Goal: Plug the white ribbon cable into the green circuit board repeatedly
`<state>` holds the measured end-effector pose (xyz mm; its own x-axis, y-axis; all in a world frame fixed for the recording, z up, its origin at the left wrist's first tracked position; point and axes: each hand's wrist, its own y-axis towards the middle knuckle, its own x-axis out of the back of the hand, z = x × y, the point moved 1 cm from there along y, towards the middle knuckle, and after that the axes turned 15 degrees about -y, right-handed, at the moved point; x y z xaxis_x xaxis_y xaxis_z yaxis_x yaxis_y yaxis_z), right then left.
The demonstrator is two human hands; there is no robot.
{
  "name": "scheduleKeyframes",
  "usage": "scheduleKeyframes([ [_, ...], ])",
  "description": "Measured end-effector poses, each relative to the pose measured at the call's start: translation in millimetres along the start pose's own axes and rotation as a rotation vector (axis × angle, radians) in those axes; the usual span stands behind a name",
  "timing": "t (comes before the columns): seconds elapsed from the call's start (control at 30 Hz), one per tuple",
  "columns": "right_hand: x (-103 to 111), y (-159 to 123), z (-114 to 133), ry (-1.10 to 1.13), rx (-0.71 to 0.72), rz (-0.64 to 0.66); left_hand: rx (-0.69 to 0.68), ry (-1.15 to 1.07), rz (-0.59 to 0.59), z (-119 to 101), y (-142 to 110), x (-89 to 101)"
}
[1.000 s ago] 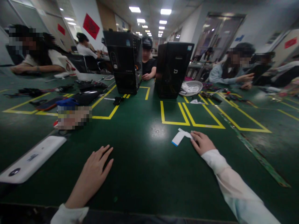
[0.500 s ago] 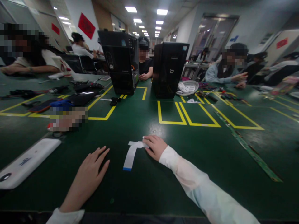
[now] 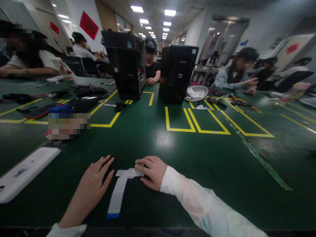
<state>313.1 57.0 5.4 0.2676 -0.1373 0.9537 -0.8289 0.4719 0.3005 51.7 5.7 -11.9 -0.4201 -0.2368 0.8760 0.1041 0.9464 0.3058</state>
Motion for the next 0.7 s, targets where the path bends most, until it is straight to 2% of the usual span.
scheduleKeyframes([
  [0.23, 0, -4, 0, 0.068, 0.018, -0.005, 0.02, -0.001, 0.026, 2, 1, -1.1],
  [0.3, -1, -9, -10, 0.063, -0.014, -0.03, 0.026, -0.001, 0.039, 2, 2, -1.0],
  [0.37, -5, -19, -30, -0.014, -0.104, -0.052, 0.033, 0.001, 0.051, 3, 2, -0.6],
  [0.5, -6, -54, -103, -0.257, -0.456, -0.032, 0.042, 0.008, 0.075, 6, 2, -0.5],
  [0.6, 7, -97, -163, -0.449, -0.87, 0.031, 0.043, 0.011, 0.084, 9, 2, -1.6],
  [0.7, 30, -152, -204, -0.586, -1.273, 0.114, 0.026, 0.012, 0.065, 10, 2, -3.1],
])
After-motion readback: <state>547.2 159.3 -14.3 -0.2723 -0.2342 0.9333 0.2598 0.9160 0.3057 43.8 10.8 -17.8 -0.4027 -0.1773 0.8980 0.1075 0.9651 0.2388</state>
